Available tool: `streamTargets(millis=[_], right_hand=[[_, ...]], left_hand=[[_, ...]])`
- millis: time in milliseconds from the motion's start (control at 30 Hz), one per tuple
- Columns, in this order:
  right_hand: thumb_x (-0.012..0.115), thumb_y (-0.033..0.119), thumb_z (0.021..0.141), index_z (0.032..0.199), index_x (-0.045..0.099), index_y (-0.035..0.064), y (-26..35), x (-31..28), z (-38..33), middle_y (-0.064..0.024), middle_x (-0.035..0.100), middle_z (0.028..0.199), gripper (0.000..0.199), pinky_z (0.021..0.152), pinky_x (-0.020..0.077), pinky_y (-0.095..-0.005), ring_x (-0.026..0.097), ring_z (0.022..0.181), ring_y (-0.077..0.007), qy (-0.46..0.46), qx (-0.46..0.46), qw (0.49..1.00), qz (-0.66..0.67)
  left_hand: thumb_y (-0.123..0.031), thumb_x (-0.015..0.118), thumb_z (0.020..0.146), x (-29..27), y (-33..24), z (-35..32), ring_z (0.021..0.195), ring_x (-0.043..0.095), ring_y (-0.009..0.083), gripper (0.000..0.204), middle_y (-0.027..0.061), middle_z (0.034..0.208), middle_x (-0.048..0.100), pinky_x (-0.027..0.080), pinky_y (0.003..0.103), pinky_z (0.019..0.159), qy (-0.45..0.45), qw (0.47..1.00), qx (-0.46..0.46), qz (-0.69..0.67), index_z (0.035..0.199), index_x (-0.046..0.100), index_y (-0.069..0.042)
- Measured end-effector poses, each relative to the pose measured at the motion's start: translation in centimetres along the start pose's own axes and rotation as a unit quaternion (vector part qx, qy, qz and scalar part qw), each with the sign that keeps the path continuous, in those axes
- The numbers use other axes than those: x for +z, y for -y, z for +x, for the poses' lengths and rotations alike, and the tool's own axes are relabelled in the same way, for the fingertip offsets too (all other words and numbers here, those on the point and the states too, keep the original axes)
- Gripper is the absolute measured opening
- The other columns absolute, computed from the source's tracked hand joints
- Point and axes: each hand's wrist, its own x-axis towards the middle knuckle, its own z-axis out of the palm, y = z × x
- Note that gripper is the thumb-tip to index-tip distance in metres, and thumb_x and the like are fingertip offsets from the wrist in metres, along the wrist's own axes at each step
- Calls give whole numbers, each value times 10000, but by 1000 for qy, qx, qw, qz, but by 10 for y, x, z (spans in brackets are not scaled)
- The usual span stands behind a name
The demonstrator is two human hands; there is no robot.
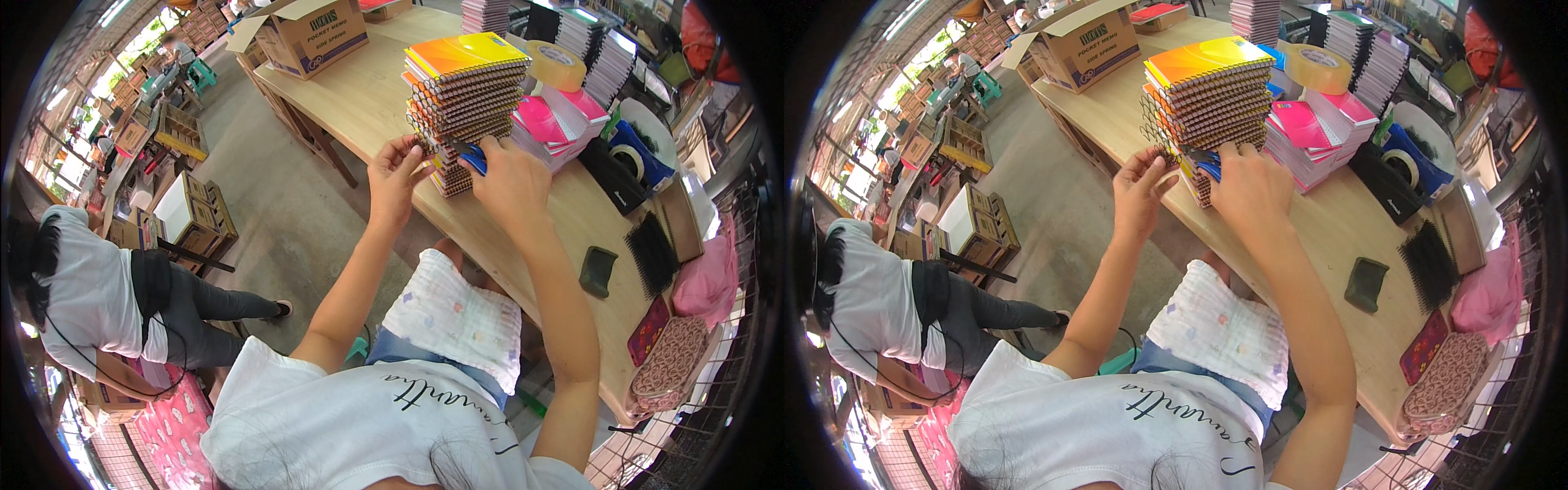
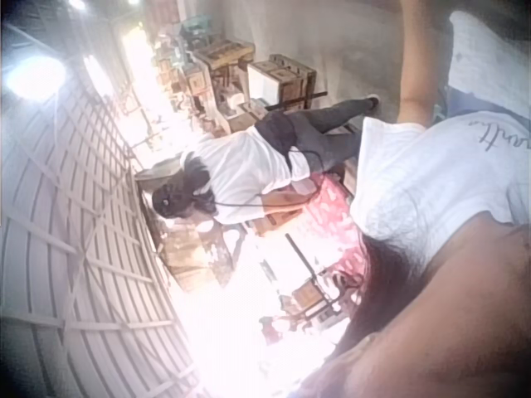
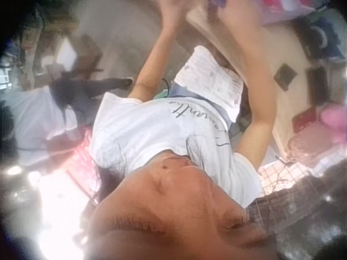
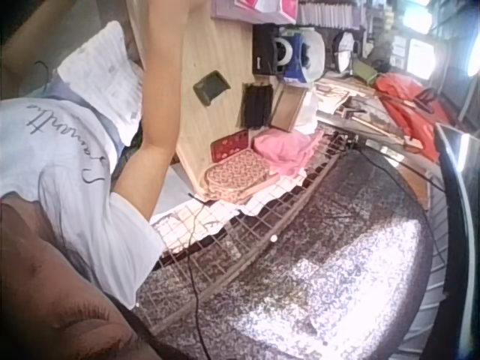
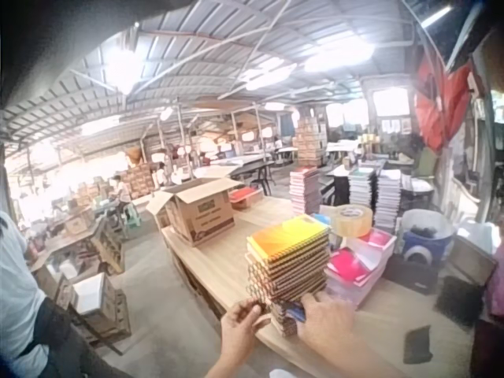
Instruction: The person uses blue-handled shears to trim the excess wire from a stack of spiral-bound notebooks, handling individual notebooks and then restacking them.
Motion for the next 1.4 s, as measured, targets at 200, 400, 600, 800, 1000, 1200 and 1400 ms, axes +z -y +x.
streamTargets(millis=[200, 400, 600, 800, 1000, 1200, 1400], right_hand=[[729, 410, 775, 951, 636, 80, -15, 8, -5, -96, 651, 952, 385, 732, 471, -477, 635, 914, -286, -71, 13, 997, -32], [723, 398, 782, 953, 631, 75, -17, 14, -6, -101, 653, 950, 378, 740, 468, -491, 636, 914, -300, -62, 19, 998, -4], [724, 389, 780, 932, 624, 70, -19, 13, -11, -109, 648, 930, 367, 740, 460, -499, 638, 894, -308, -59, 22, 998, 21], [725, 382, 778, 939, 626, 74, -22, 13, -14, -105, 645, 923, 362, 754, 452, -496, 634, 891, -303, -64, 17, 997, 32], [728, 375, 775, 983, 628, 72, -14, 9, -10, -100, 635, 973, 381, 772, 444, -490, 619, 944, -293, -73, 7, 997, -26], [737, 369, 763, 987, 628, 63, -2, 10, -1, -109, 631, 989, 394, 765, 458, -482, 618, 948, -293, -69, 12, 997, -29], [735, 378, 773, 927, 638, 63, 4, 12, 3, -103, 644, 916, 364, 717, 493, -486, 643, 889, -304, -89, 2, 995, -46]], left_hand=[[-212, 424, 1000, -20, 17, 13, 1122, 538, 359, 386, 286, 1212, 468, 545, 386, 928, 40, 866, -245, -434, 1242, 411, 89], [-80, 552, 933, -8, 18, 22, 949, 593, 260, 224, 171, 1052, 544, 575, 327, 850, 45, 901, -232, -363, 1118, 493, 30], [-31, 591, 914, 4, 11, 2, 918, 608, 210, 238, 120, 1005, 574, 584, 288, 802, 59, 960, -157, -223, 1124, 493, 22], [-157, 541, 973, 12, 14, -12, 805, 600, 152, 238, 76, 949, 577, 542, 207, 637, -55, 887, -278, -365, 1128, 520, 23], [-238, 567, 960, -19, 5, -11, 637, 437, 57, 266, -9, 813, 514, 370, 167, 499, 100, 963, -178, -175, 1130, 531, -37], [-192, 612, 934, 5, -24, 0, 657, 461, 77, 252, 18, 781, 572, 392, 238, 579, 24, 944, 159, 289, 1103, 549, -17], [-207, 643, 921, 15, -28, 7, 679, 526, 98, 248, 79, 775, 634, 450, 260, 642, 4, 902, 207, 378, 1000, 567, 15]])
